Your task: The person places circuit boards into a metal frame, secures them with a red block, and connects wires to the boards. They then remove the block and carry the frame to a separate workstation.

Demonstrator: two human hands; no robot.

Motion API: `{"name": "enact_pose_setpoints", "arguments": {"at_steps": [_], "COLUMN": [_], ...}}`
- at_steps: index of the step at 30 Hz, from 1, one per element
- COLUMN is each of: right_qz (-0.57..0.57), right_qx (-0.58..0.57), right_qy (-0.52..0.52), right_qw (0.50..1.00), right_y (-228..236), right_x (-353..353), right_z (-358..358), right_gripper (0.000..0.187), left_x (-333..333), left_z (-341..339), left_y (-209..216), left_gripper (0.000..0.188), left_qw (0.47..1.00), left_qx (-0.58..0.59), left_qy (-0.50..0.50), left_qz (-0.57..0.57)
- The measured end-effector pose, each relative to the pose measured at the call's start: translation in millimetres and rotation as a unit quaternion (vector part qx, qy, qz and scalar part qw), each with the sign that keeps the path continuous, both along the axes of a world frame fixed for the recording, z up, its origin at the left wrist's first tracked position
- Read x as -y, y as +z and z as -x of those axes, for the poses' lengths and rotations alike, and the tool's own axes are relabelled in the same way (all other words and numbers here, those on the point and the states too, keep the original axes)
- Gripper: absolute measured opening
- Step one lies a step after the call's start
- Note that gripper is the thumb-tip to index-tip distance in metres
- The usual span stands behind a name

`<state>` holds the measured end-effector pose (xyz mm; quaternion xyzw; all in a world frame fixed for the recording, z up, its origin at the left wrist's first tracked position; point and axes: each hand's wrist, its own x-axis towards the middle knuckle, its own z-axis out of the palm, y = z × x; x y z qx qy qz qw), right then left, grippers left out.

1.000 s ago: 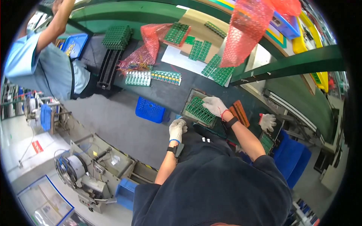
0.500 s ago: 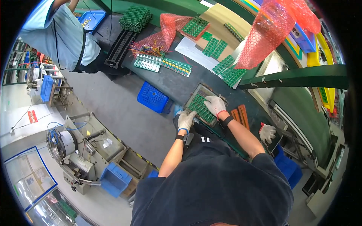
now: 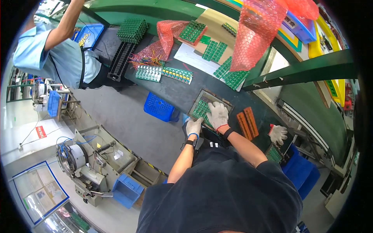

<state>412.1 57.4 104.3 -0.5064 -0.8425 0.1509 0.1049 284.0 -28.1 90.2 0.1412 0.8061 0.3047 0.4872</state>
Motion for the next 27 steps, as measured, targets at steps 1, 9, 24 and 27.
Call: {"name": "enact_pose_setpoints", "arguments": {"at_steps": [1, 9, 24, 27], "right_qz": [-0.011, -0.011, 0.002, 0.016], "right_qx": [0.011, -0.046, -0.049, -0.043], "right_qy": [0.001, 0.005, 0.056, 0.035], "right_qw": [1.0, 0.999, 0.997, 0.998], "right_y": [1, -3, 11, 14], "right_x": [1, 13, 30, 41], "right_z": [-1, -14, -20, -21], "right_gripper": [0.037, 0.039, 0.026, 0.027], "left_x": [-2, -3, -19, -30], "left_z": [-1, 2, 37, 44], "left_y": [7, -1, 3, 14], "left_gripper": [0.048, 0.04, 0.061, 0.058], "left_qw": [1.0, 0.999, 0.927, 0.898], "left_qx": [-0.001, -0.03, -0.37, -0.414], "left_qy": [-0.005, 0.021, -0.046, -0.149], "left_qz": [0.001, -0.006, 0.038, -0.013]}}
